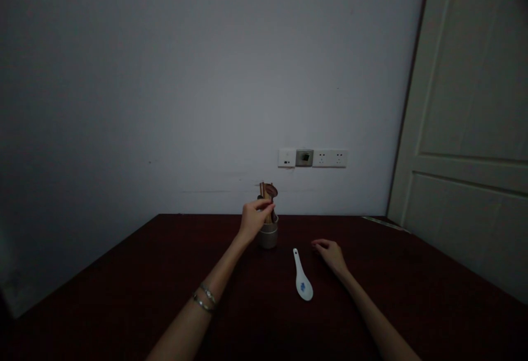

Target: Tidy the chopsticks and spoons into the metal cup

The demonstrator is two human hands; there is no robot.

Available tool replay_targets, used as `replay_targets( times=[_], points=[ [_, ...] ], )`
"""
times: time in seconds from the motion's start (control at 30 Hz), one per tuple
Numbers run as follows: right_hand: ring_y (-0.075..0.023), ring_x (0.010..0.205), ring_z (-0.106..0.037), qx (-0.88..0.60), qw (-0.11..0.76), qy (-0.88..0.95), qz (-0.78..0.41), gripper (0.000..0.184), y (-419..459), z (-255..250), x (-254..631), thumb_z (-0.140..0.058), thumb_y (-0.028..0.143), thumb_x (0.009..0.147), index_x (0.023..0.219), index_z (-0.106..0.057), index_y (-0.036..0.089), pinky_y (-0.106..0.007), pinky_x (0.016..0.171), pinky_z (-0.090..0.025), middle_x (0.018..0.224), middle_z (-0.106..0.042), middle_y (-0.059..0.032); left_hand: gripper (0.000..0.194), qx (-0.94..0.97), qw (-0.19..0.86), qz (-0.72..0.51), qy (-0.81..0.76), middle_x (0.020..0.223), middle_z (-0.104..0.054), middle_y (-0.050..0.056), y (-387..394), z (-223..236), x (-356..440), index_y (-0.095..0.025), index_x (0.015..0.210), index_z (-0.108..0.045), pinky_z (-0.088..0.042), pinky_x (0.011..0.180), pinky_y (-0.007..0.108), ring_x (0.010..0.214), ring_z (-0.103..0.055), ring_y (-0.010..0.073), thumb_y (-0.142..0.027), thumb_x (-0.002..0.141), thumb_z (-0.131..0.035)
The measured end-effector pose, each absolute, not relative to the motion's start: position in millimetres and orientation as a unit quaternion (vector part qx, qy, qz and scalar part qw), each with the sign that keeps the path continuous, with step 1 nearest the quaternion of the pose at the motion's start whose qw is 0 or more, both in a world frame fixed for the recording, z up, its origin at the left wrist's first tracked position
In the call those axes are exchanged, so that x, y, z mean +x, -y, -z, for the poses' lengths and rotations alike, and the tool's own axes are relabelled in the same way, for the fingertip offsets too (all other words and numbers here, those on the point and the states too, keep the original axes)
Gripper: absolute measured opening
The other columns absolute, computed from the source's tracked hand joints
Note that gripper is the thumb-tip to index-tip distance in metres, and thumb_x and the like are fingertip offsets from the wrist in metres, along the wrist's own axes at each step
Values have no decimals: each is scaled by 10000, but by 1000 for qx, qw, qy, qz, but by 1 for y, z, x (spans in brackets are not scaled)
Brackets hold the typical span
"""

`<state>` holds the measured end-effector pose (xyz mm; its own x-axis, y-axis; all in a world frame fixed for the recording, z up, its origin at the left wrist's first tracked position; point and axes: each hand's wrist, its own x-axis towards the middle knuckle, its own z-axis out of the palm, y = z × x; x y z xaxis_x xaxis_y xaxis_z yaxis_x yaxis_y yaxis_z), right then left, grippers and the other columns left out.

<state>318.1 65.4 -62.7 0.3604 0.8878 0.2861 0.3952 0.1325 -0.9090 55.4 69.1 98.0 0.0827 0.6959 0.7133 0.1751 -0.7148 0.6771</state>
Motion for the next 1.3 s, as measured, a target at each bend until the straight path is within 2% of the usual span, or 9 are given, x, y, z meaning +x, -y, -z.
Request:
replay_targets(
  times=[0.13,0.23,0.27,0.37,0.5,0.63,0.93,1.17,1.3],
  points=[
    [-199,697,-641,-625,535,521,-227,229,-65,60,315,-525,255,639,759,-687,145,-270,612,-490,765,-697,-71,218,676,264,-610,-317,762,-695,65,-76,-97,57,-120,769,-696,-491,664,287,710,-633,187,-303,659,-653],
    [-207,703,-642,-613,566,499,-233,262,-63,44,309,-532,283,644,800,-684,138,-264,553,-486,792,-698,-78,220,658,302,-612,-318,756,-696,63,-81,-96,56,-119,769,-696,-493,659,284,700,-637,185,-292,635,-670],
    [-210,710,-642,-604,582,495,-227,270,-62,34,306,-543,294,640,812,-685,141,-265,544,-485,805,-699,-77,215,655,311,-612,-316,756,-697,62,-82,-97,55,-121,764,-697,-493,660,283,698,-637,184,-287,630,-673],
    [-223,769,-637,-564,625,503,-200,255,-59,-7,288,-602,304,609,778,-698,138,-298,645,-495,819,-700,-79,194,644,333,-616,-309,747,-698,58,-84,-98,52,-125,741,-697,-494,658,278,689,-635,179,-272,614,-681],
    [-236,841,-624,-498,646,507,-280,302,-54,-68,249,-657,360,588,792,-704,141,-316,670,-501,874,-695,-93,193,630,355,-619,-307,735,-698,61,-85,-99,51,-122,738,-696,-494,648,277,676,-632,177,-255,598,-689],
    [-205,795,-624,-461,619,538,-338,305,-55,-107,212,-707,369,547,758,-713,149,-312,690,-495,819,-699,-76,211,657,366,-588,-297,751,-698,74,-86,-99,53,-118,748,-697,-490,651,280,690,-635,186,-267,599,-690],
    [-123,604,-591,-396,618,536,-418,232,-74,-116,197,-746,313,482,627,-701,137,-299,688,-488,627,-661,-18,210,703,338,-551,-296,780,-698,82,-82,-101,55,-117,779,-696,-480,655,276,719,-635,197,-280,654,-649],
    [-151,732,-600,-397,616,527,-430,235,-62,-122,197,-744,311,500,677,-708,160,-306,730,-474,788,-675,-45,212,710,326,-557,-280,792,-698,82,-86,-100,51,-123,797,-694,-485,666,278,727,-633,192,-285,679,-627],
    [-131,685,-588,-381,602,547,-441,232,-60,-124,194,-744,323,497,640,-698,146,-303,737,-466,705,-658,-31,206,711,329,-553,-284,804,-698,83,-85,-101,51,-123,804,-695,-484,681,281,733,-635,191,-272,682,-622]
  ],
)
